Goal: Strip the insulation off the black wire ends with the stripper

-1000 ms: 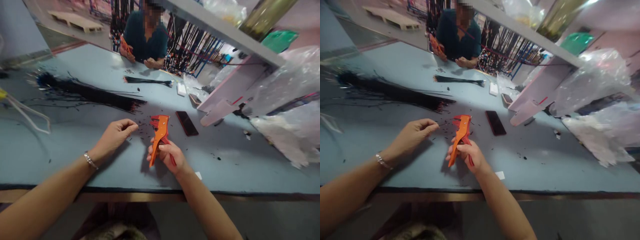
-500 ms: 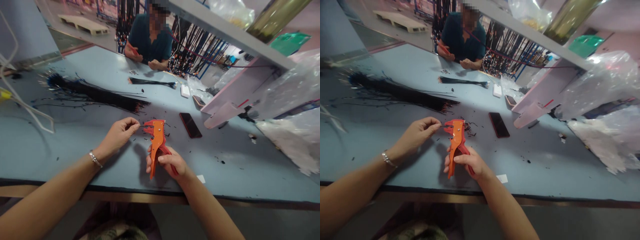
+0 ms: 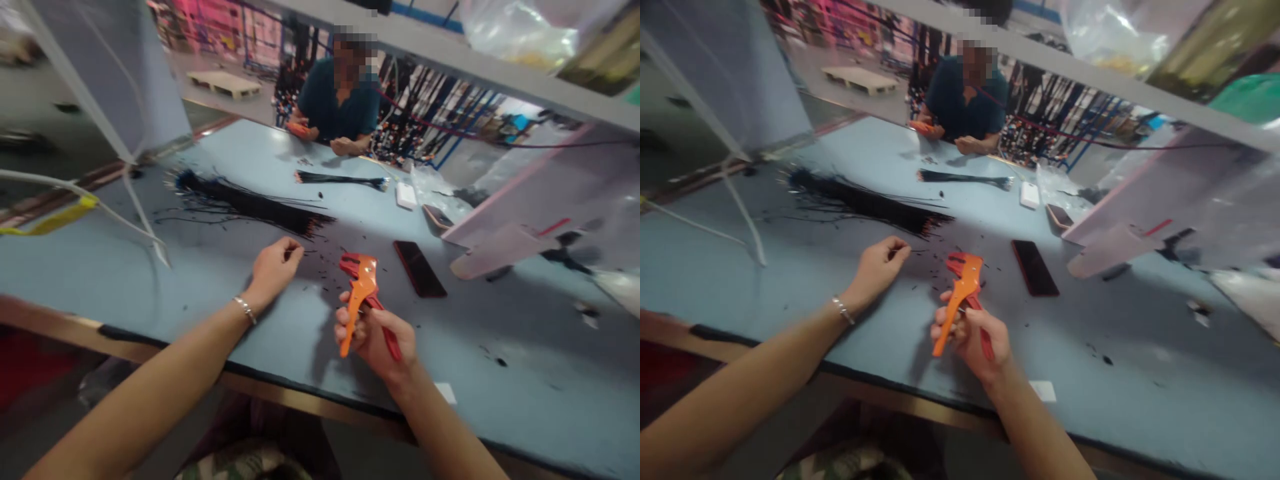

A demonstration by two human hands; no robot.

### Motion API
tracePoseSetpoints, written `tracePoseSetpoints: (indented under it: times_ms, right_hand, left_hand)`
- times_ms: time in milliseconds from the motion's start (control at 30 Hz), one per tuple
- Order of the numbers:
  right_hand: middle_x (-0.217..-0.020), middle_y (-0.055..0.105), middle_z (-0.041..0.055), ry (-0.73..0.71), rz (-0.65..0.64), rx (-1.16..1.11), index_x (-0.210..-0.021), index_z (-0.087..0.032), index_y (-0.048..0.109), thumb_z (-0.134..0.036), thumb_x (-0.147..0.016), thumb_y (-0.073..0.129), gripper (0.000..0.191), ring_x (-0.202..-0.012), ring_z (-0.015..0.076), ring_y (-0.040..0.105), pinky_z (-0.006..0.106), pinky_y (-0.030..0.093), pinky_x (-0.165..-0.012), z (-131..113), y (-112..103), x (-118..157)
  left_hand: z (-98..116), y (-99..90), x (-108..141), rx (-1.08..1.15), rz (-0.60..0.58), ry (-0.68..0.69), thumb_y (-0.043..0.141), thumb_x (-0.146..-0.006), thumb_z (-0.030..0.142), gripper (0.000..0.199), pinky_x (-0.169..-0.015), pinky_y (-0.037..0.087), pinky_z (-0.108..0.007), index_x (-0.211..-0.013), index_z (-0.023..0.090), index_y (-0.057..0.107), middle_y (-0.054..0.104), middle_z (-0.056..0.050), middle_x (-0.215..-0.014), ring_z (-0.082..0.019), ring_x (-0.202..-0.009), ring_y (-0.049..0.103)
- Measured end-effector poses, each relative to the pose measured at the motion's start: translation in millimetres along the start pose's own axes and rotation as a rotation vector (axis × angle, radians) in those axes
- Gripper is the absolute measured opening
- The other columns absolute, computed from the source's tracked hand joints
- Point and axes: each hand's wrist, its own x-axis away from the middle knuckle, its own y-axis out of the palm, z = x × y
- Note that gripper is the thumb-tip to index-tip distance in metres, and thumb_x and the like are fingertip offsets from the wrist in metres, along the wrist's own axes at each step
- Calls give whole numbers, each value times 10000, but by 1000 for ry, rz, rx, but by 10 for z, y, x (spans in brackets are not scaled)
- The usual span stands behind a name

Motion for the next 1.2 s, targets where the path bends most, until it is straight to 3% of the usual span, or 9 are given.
tracePoseSetpoints:
  times_ms: [100, 267, 467, 633, 733, 833, 933, 1067, 1200]
  right_hand:
    - [-928, 692, 72, 34, 119, -62, -1025, -146, 660, -287, -750, 649, 309, -836, 190, 677, 308, 527, -798, -10, -42, -21]
    - [-911, 684, 55, 21, 121, -49, -1038, -173, 674, -320, -739, 687, 333, -828, 194, 670, 304, 533, -749, -28, -46, -25]
    - [-910, 670, 66, 49, 141, -72, -1044, -172, 656, -292, -739, 658, 328, -810, 201, 664, 319, 536, -717, -13, -71, -44]
    - [-891, 650, 57, -7, 115, -71, -1079, -173, 636, -306, -741, 648, 364, -795, 201, 662, 315, 527, -706, -39, -78, -41]
    - [-904, 653, 61, -27, 108, -87, -1079, -171, 646, -288, -741, 653, 357, -802, 201, 663, 302, 526, -699, -66, -76, -34]
    - [-909, 653, 62, -34, 102, -103, -1073, -172, 653, -284, -746, 648, 346, -802, 203, 660, 307, 534, -696, -85, -89, -32]
    - [-912, 649, 59, -44, 113, -114, -1081, -173, 647, -282, -745, 646, 353, -810, 201, 656, 314, 540, -710, -94, -112, -35]
    - [-916, 646, 60, -47, 139, -101, -1080, -168, 636, -276, -753, 635, 344, -815, 191, 652, 318, 541, -737, -98, -131, -49]
    - [-906, 654, 65, -41, 151, -76, -1064, -168, 636, -281, -749, 626, 335, -815, 202, 652, 328, 545, -723, -99, -150, -72]
  left_hand:
    - [-56, 26, -32, 62, -9, -44, 479, -848, 363, 236, -610, 350, -253, -779, 172, 599, 575, 12, -667, -137, -631, 493]
    - [-15, 71, 18, 202, -151, -33, 422, -887, 472, 392, -540, 302, -244, -622, 187, 475, 422, 44, -555, -114, -552, 380]
    - [80, 104, 101, 359, -285, -41, 456, -879, 529, 433, -514, 296, -241, -618, 184, 481, 364, 56, -545, -103, -520, 331]
    - [31, 107, 69, 376, -171, -73, 558, -836, 438, 257, -558, 369, -228, -792, 185, 550, 491, 45, -646, -109, -574, 434]
    - [-24, 79, 26, 178, -41, 50, 564, -843, 365, 187, -694, 445, -271, -811, 184, 603, 585, -5, -770, -149, -711, 531]
    - [-68, 18, -32, -46, 61, 162, 613, -811, 351, 191, -897, 441, -364, -900, 193, 674, 618, -69, -986, -229, -963, 553]
    - [-104, -54, -88, -45, 152, 124, 589, -824, 320, 261, -982, 420, -378, -1030, 185, 674, 588, -94, -1106, -240, -1078, 543]
    - [-163, -114, -129, 6, 264, 20, 494, -862, 262, 256, -926, 465, -336, -1025, 189, 678, 586, -79, -1080, -203, -1001, 585]
    - [-205, -132, -167, -57, 232, -7, 473, -843, 226, 358, -932, 479, -368, -1142, 165, 660, 598, -109, -1169, -236, -1034, 600]
